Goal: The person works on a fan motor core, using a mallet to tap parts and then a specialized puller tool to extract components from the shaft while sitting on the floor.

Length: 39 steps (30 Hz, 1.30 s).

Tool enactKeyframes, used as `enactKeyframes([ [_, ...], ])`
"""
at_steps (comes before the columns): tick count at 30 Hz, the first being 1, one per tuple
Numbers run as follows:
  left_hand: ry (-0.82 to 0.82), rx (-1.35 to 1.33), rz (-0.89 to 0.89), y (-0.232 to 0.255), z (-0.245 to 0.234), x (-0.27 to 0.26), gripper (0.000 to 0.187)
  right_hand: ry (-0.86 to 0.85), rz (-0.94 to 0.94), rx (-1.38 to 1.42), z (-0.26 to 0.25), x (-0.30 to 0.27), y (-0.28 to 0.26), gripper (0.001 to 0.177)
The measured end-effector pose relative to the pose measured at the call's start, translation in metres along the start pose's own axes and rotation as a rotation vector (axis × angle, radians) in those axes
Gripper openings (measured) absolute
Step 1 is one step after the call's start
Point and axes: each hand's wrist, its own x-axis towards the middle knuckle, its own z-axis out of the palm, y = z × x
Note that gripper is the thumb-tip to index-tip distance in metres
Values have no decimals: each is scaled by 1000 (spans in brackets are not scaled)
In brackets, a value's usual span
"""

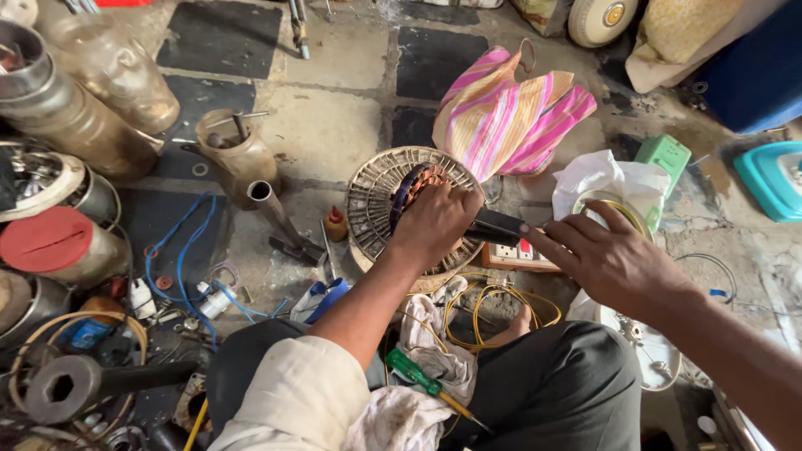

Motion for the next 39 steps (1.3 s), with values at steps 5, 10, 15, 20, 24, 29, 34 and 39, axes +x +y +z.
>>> enactKeyframes([
  [5,36,-79,-46,4,-4,1,38,141,-89,-85,18,2,12,70],
  [10,132,-39,-96,9,8,-2,27,296,-65,206,36,8,10,56],
  [15,281,22,10,9,22,-1,20,357,418,615,47,6,-18,37],
  [20,198,7,65,2,30,17,20,330,898,1226,75,10,-29,31],
  [24,198,54,-56,13,35,11,15,400,720,1129,79,9,-14,29],
  [29,302,14,-64,9,29,9,34,663,610,916,99,-12,-19,77],
  [34,404,-541,-331,-3,-6,5,44,424,1160,2144,90,19,-14,71],
  [39,639,-458,-484,-17,-16,-11,48,187,1105,2204,16,134,-1,66],
])
